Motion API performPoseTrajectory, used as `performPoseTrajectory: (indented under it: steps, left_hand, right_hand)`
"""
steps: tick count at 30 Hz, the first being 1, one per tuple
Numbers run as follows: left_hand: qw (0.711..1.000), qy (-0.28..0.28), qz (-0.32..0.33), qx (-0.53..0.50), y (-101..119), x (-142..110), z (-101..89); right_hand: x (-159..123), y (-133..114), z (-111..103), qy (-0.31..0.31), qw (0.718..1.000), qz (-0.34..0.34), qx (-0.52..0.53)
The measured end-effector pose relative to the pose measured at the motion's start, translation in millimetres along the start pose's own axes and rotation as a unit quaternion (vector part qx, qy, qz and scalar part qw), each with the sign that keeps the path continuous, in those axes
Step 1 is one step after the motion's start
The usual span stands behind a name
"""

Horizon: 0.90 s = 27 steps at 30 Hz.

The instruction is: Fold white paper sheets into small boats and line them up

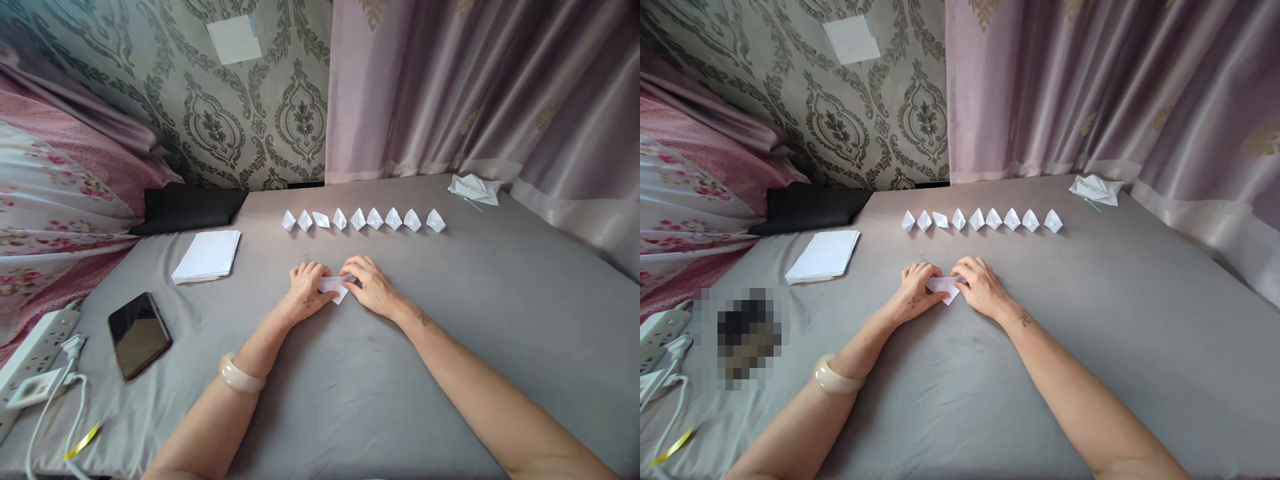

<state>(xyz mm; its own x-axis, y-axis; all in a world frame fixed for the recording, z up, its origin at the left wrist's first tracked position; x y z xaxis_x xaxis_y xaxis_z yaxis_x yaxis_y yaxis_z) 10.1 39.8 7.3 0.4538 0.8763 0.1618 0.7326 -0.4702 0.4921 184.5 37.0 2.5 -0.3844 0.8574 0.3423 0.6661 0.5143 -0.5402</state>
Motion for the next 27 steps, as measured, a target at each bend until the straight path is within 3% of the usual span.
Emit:
performPoseTrajectory:
  steps: [27]
  left_hand:
    - [0.999, 0.013, 0.012, 0.033, -4.6, -1.8, 2.7]
  right_hand:
    - [-0.3, 3.9, 3.2, -0.032, 0.999, 0.006, -0.013]
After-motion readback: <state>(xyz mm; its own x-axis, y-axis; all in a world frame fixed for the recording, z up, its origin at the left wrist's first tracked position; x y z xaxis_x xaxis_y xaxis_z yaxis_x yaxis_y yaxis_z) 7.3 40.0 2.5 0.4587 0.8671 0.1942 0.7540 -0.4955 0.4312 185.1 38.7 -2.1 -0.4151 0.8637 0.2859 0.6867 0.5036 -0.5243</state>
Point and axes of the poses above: each hand's wrist, its own x-axis towards the middle knuckle, its own z-axis out of the palm, y = z × x, the point moved 3 cm from there along x, towards the middle knuckle, and after that the axes turned 3 degrees about z, right-handed, at the moved point
